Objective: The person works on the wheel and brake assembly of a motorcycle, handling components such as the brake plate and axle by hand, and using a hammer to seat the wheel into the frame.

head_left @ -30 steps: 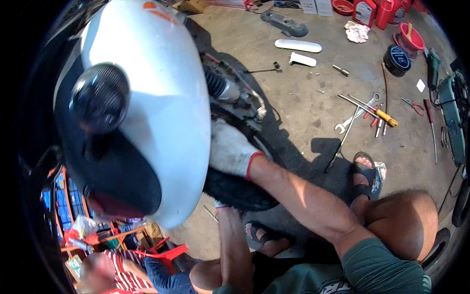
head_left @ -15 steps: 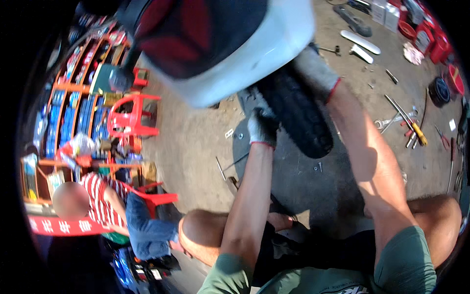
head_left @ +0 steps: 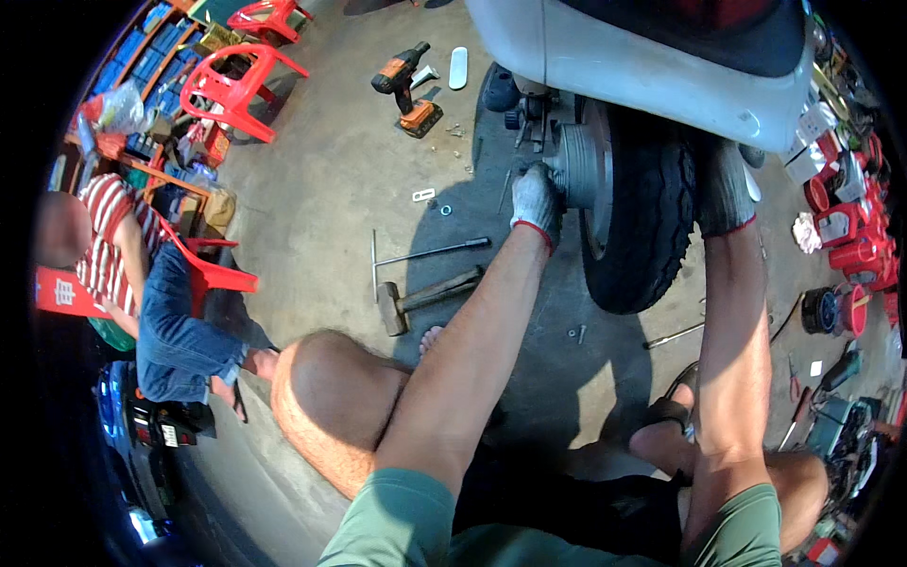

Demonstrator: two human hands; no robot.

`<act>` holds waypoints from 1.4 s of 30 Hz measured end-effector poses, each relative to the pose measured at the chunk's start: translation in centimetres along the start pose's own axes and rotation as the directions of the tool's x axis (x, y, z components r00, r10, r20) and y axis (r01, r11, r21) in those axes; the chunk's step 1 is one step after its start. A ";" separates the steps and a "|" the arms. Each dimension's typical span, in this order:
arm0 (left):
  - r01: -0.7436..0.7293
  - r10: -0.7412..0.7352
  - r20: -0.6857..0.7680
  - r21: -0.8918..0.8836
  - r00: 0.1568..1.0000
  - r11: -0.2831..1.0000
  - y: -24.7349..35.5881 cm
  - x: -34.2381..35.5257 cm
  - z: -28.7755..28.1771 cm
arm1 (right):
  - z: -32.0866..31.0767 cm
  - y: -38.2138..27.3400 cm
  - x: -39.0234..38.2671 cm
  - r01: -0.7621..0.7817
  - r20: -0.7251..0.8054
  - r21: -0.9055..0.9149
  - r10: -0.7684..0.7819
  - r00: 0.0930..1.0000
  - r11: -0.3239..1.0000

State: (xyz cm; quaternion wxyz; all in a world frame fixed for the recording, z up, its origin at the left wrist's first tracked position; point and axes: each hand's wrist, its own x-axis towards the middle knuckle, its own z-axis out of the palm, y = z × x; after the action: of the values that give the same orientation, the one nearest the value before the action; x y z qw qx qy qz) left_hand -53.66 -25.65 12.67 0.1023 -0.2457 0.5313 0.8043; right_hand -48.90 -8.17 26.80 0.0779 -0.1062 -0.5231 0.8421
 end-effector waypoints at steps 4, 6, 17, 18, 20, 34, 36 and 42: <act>-0.033 0.035 0.029 -0.068 0.999 0.997 -0.3 1.6 -0.5 | 0.4 0.7 0.3 0.008 -0.038 0.012 -0.008 0.999 1.000; -0.026 0.027 0.012 -0.055 1.000 0.998 -0.4 1.6 0.0 | -0.2 1.0 1.1 -0.017 -0.095 -0.016 0.015 0.995 1.000; -0.033 0.034 -0.032 0.040 0.999 0.999 1.1 2.8 0.8 | -4.5 4.0 4.4 -0.019 -0.107 0.080 0.027 0.994 0.997; -0.028 0.029 -0.043 0.040 0.999 0.999 1.2 2.9 0.9 | -4.7 4.1 4.4 -0.020 -0.117 0.086 0.030 0.993 0.996; -0.012 0.014 -0.063 0.036 0.998 0.999 0.9 3.0 1.1 | -5.5 4.6 4.7 -0.019 -0.143 0.141 0.040 0.989 0.990; -0.074 0.075 0.003 -0.142 0.997 0.987 -0.1 3.3 0.8 | -8.5 6.2 6.6 0.066 0.001 0.062 -0.067 0.998 0.996; -0.037 0.036 -0.015 -0.130 0.999 0.991 -0.9 4.3 0.8 | -8.7 6.0 6.3 0.062 -0.013 0.064 -0.061 0.998 0.996; -0.449 0.438 0.109 0.298 0.893 0.842 -6.6 14.4 -4.3 | -6.2 6.2 5.5 0.067 -0.043 0.064 -0.064 0.997 0.996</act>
State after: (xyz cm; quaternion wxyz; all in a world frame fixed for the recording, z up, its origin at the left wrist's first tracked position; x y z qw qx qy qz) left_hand -61.94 -28.16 -1.26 -0.0388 -0.0819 0.6931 0.7151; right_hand -52.69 -4.19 18.06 0.1198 -0.1037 -0.4966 0.8534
